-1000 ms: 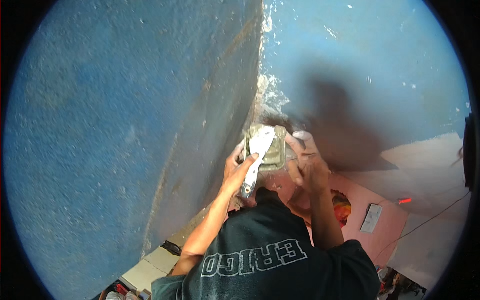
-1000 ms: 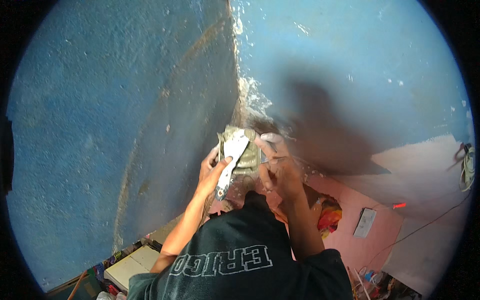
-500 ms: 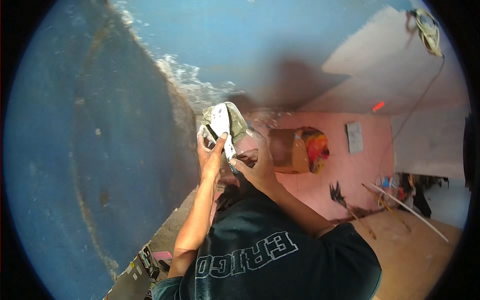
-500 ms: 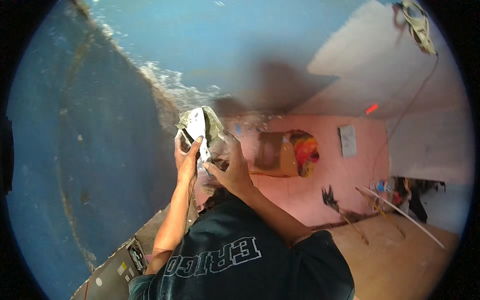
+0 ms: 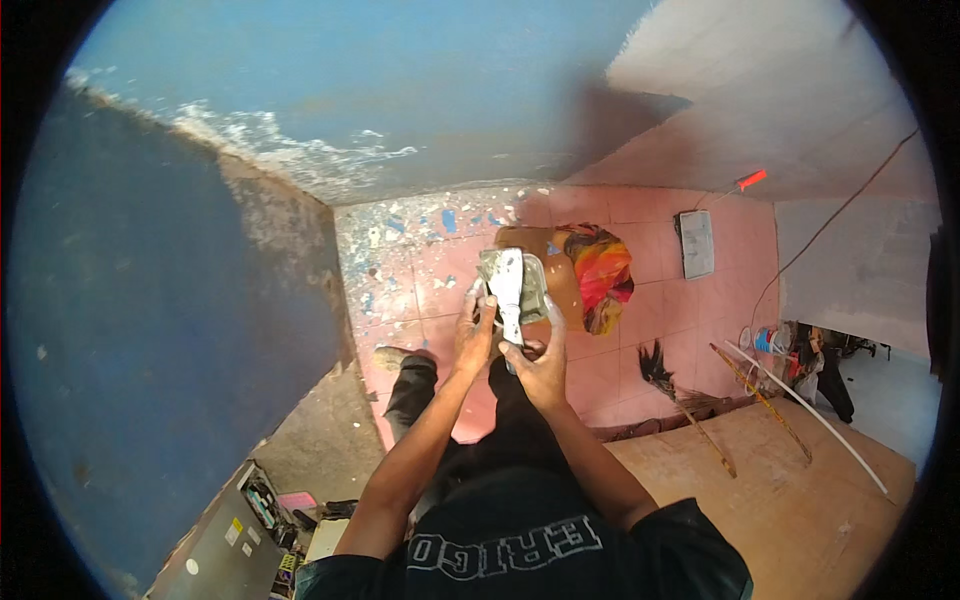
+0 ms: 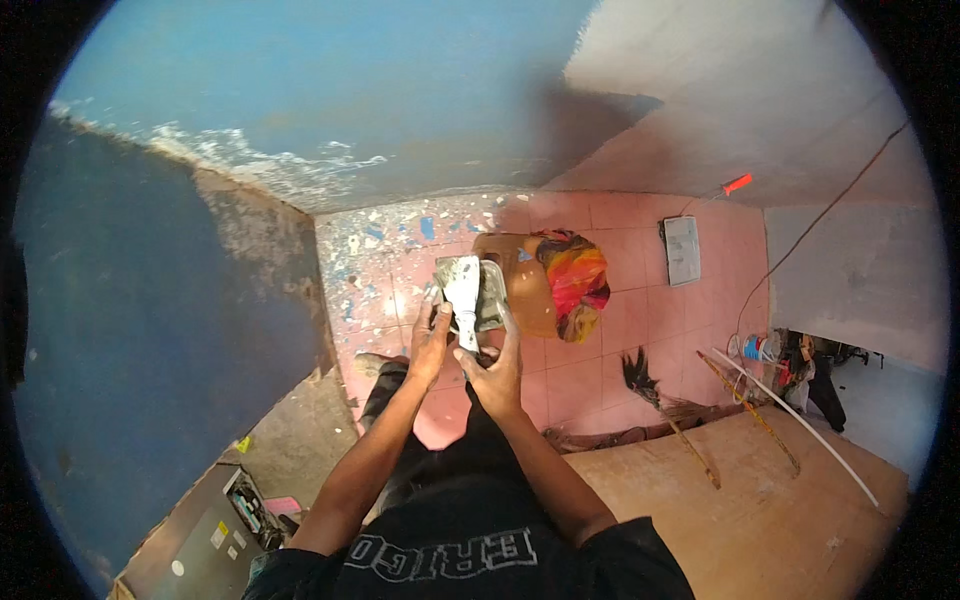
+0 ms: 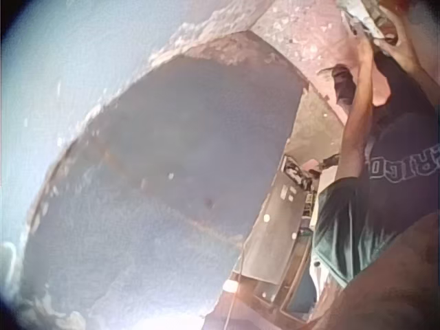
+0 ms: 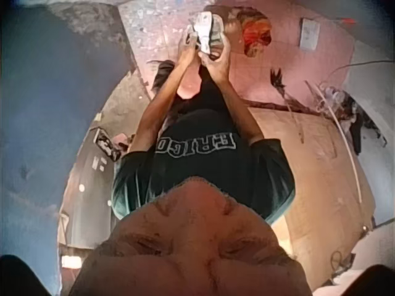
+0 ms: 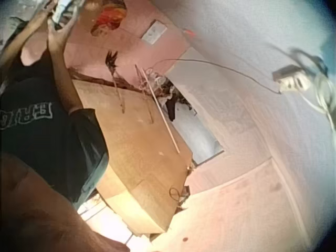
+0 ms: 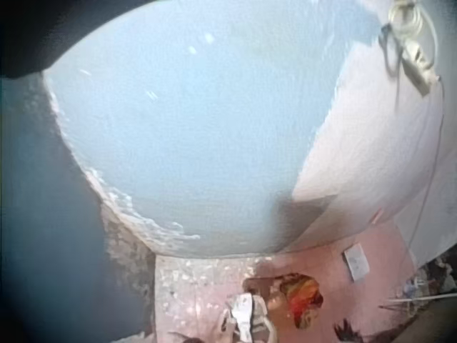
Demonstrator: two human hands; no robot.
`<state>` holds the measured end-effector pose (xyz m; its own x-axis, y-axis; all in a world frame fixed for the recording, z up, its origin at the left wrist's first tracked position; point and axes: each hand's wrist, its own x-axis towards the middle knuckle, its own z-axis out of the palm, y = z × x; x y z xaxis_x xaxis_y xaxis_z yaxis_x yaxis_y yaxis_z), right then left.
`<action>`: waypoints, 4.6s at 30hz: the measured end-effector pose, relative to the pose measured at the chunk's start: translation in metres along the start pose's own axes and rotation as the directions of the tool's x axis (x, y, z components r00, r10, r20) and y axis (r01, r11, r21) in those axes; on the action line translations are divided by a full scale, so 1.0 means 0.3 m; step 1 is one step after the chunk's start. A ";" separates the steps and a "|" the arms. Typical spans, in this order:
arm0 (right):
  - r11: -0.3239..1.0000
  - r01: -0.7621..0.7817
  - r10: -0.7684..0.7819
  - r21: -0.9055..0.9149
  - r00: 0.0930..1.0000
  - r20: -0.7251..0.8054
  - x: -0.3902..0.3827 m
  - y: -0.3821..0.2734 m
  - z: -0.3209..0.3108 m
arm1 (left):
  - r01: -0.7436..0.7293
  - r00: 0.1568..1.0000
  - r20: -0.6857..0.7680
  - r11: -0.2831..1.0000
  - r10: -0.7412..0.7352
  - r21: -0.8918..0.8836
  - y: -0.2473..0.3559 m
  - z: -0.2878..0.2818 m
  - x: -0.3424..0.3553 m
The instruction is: Patching a gap in the wall using a putty-like substance and fingers/tools.
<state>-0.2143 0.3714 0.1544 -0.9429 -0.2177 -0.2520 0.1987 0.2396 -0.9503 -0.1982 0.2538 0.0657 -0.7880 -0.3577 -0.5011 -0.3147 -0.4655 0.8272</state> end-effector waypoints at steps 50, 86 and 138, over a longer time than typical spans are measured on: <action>0.652 -0.220 -0.403 0.725 0.710 0.578 0.038 -0.912 0.436 | -0.440 0.813 -0.093 0.711 0.575 0.548 0.761 -0.410 -0.394; 0.301 0.891 -0.628 -0.339 0.453 0.633 0.128 -1.039 0.495 | -0.512 0.746 -0.113 0.674 0.656 0.532 0.907 -0.434 -0.319; -0.741 0.632 0.006 -0.226 0.343 0.939 0.209 -1.044 0.451 | -0.261 0.839 -0.140 0.613 0.527 0.746 0.997 -0.512 -0.426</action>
<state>-0.2994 0.1548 0.4116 -0.0707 -0.9620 -0.2636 -0.8037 -0.1016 0.5863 -0.1103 0.0360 0.3381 -0.7527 -0.6580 -0.0200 -0.3821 0.4120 0.8272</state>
